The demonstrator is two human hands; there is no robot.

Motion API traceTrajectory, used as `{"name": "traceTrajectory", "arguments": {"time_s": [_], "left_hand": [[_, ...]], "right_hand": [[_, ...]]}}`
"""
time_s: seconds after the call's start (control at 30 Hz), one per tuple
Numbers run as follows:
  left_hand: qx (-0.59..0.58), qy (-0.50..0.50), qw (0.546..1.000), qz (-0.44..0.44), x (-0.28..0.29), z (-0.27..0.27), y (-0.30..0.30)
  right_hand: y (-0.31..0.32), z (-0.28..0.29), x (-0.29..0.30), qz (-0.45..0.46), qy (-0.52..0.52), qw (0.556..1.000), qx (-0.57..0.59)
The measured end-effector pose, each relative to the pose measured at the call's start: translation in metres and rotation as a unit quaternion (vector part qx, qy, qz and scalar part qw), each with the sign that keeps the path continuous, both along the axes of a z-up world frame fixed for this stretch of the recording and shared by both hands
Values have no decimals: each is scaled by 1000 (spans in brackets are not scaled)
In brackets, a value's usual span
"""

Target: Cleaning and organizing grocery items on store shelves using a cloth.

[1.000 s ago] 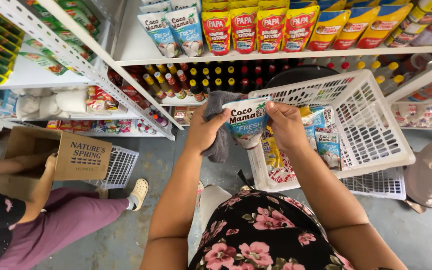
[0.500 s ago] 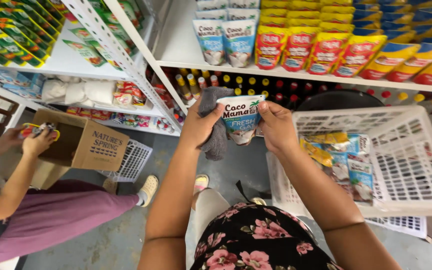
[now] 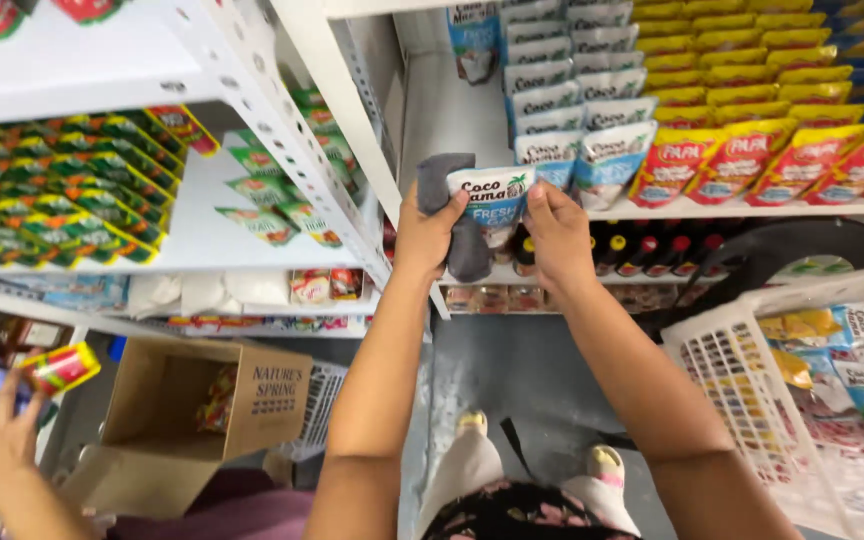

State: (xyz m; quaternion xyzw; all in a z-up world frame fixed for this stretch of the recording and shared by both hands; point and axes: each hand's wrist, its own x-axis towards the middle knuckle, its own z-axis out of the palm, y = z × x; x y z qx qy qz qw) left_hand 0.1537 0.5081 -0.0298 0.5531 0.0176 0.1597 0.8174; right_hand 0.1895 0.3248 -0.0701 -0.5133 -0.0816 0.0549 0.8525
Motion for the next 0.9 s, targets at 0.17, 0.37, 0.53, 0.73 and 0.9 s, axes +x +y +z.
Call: {"name": "traceTrajectory", "arguments": {"time_s": [0.17, 0.37, 0.53, 0.73, 0.9], "left_hand": [[40, -54, 998, -10, 89, -8, 44], [54, -75, 994, 54, 192, -27, 59], [-2, -16, 985, 170, 283, -66, 62], [-59, -103, 975, 188, 362, -96, 66], [-18, 23, 988, 152, 375, -98, 79]], "right_hand": [[20, 16, -2, -99, 54, 993, -26], [22, -18, -9, -88, 41, 995, 24], [17, -29, -9, -65, 36, 997, 2], [6, -50, -6, -29, -18, 999, 2], [11, -51, 0, -2, -31, 1000, 3]]}}
